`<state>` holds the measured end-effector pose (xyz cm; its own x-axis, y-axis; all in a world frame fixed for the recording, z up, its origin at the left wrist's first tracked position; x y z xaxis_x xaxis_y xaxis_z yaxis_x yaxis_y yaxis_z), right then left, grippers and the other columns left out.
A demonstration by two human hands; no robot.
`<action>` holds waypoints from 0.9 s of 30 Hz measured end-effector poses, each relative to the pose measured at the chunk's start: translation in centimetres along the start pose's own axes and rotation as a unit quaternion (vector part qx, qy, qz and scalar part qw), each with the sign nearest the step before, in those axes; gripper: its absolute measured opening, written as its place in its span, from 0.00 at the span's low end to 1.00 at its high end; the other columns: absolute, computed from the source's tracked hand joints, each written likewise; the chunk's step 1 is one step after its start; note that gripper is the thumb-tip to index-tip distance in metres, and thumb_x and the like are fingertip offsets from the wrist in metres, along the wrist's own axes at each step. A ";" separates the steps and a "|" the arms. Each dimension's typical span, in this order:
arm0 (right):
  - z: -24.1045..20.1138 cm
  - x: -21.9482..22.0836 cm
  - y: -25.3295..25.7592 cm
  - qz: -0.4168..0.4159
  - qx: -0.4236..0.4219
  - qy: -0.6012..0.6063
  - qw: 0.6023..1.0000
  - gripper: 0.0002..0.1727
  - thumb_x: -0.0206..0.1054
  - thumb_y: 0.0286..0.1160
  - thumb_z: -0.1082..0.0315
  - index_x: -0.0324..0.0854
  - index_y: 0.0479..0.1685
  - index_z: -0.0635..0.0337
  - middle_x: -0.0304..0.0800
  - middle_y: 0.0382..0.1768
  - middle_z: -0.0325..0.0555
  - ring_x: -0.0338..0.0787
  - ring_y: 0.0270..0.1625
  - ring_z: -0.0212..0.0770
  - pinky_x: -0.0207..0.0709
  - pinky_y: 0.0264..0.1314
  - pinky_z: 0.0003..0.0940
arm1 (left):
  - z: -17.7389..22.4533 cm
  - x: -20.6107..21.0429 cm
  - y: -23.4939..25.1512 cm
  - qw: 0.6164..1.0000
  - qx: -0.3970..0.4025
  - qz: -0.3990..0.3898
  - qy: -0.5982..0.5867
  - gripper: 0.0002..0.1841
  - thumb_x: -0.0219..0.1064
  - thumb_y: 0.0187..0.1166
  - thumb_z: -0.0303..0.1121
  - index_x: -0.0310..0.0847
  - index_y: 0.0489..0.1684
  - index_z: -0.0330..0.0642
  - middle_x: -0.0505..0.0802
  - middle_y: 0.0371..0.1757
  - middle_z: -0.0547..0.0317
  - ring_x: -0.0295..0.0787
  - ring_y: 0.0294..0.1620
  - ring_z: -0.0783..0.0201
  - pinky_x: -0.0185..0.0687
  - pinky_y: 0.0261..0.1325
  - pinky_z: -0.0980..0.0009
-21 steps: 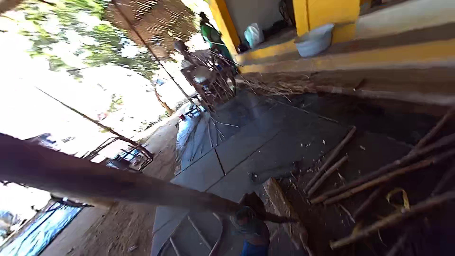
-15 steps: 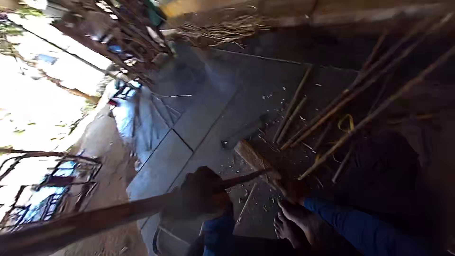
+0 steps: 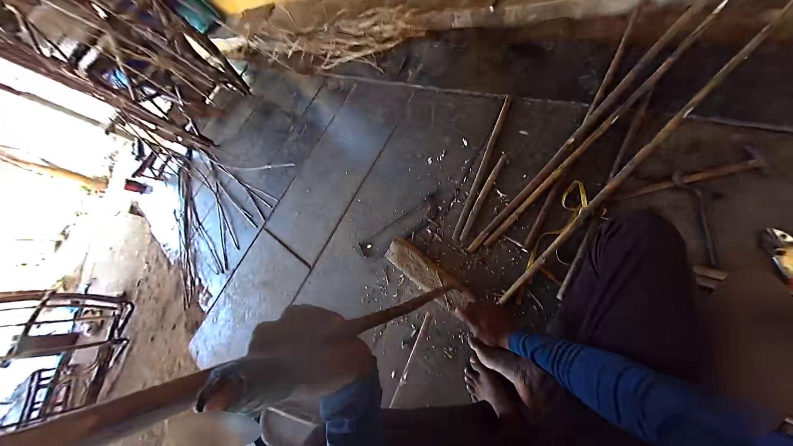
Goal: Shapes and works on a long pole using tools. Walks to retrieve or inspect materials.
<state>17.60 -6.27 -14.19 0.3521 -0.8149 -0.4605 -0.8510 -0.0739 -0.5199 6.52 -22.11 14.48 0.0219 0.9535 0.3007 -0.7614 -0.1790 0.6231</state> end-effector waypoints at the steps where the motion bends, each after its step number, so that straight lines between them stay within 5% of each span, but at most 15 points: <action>1: 0.9 0.6 -0.1 -0.005 0.038 0.020 0.999 0.45 0.31 0.88 0.31 0.86 0.55 0.58 0.92 0.52 0.60 0.91 0.60 0.60 0.80 0.64 0.65 | 0.3 -0.2 -0.2 1.000 -0.006 -0.002 0.002 0.25 0.56 0.83 0.62 0.78 0.27 0.51 0.82 0.18 0.67 0.80 0.17 0.68 0.80 0.21 0.72; 5: -1.2 -1.3 0.3 0.034 -0.044 0.012 0.998 0.43 0.30 0.90 0.33 0.83 0.60 0.58 0.92 0.49 0.60 0.91 0.59 0.60 0.77 0.67 0.64 | -0.4 1.0 0.7 0.998 -0.010 -0.041 -0.039 0.24 0.52 0.89 0.52 0.79 0.22 0.53 0.83 0.18 0.70 0.81 0.18 0.71 0.81 0.24 0.76; 7: -0.1 0.2 -0.4 0.002 0.011 0.032 0.999 0.46 0.31 0.89 0.32 0.86 0.58 0.61 0.92 0.53 0.62 0.90 0.62 0.62 0.78 0.68 0.65 | 0.2 0.2 0.1 0.999 -0.001 -0.039 -0.029 0.24 0.53 0.87 0.57 0.80 0.24 0.53 0.84 0.20 0.69 0.82 0.20 0.70 0.81 0.25 0.74; 11: -0.5 -0.6 0.9 0.034 -0.056 0.014 0.998 0.45 0.28 0.88 0.31 0.84 0.54 0.57 0.91 0.42 0.57 0.92 0.53 0.59 0.81 0.60 0.63 | -0.4 1.0 0.7 1.000 0.014 -0.015 -0.018 0.24 0.51 0.89 0.53 0.78 0.23 0.52 0.83 0.17 0.68 0.81 0.17 0.70 0.82 0.24 0.74; 14: 1.0 0.3 0.3 -0.025 0.047 0.030 0.998 0.48 0.28 0.87 0.30 0.86 0.54 0.62 0.92 0.52 0.62 0.91 0.61 0.62 0.80 0.64 0.67 | -0.2 0.3 0.3 1.000 0.005 -0.012 -0.020 0.24 0.50 0.89 0.54 0.76 0.23 0.51 0.81 0.17 0.67 0.79 0.17 0.68 0.80 0.23 0.73; 18: -0.7 -0.8 1.1 0.029 -0.049 0.005 0.998 0.43 0.29 0.89 0.32 0.84 0.57 0.56 0.92 0.46 0.58 0.91 0.56 0.59 0.79 0.62 0.63 | -0.5 1.2 0.8 0.996 -0.011 -0.075 -0.036 0.21 0.60 0.82 0.57 0.80 0.22 0.54 0.82 0.18 0.69 0.80 0.17 0.71 0.79 0.21 0.76; 21: 1.3 0.0 1.0 0.001 0.045 0.018 0.999 0.47 0.28 0.87 0.29 0.87 0.52 0.58 0.92 0.50 0.60 0.92 0.59 0.60 0.81 0.62 0.66 | -0.2 0.5 0.7 0.996 -0.017 -0.083 -0.039 0.23 0.62 0.79 0.61 0.80 0.23 0.53 0.82 0.17 0.68 0.80 0.16 0.70 0.80 0.20 0.74; 24: -1.0 -1.5 1.0 0.037 -0.059 0.004 0.998 0.44 0.28 0.88 0.31 0.83 0.53 0.57 0.91 0.42 0.57 0.92 0.52 0.57 0.81 0.59 0.62 | -1.4 -1.0 1.6 0.982 -0.022 -0.152 -0.113 0.26 0.68 0.72 0.65 0.88 0.35 0.49 0.91 0.28 0.61 0.87 0.22 0.63 0.87 0.24 0.67; 27: 0.3 0.1 0.7 0.020 -0.001 0.017 1.000 0.46 0.29 0.87 0.29 0.87 0.50 0.57 0.93 0.46 0.57 0.92 0.56 0.58 0.81 0.61 0.63 | -1.1 -2.2 1.3 0.981 -0.006 -0.157 -0.112 0.24 0.68 0.75 0.61 0.87 0.36 0.48 0.91 0.30 0.59 0.87 0.23 0.60 0.87 0.26 0.65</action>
<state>17.13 -6.21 -14.81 0.3040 -0.8361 -0.4566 -0.8649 -0.0414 -0.5002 4.79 -24.16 13.86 0.3972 0.8836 0.2481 -0.7020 0.1183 0.7023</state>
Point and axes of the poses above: each hand's wrist, its own y-axis towards the middle knuckle, its own x-axis out of the palm, z = x × y, the point moved 4 cm from there along y, towards the middle knuckle
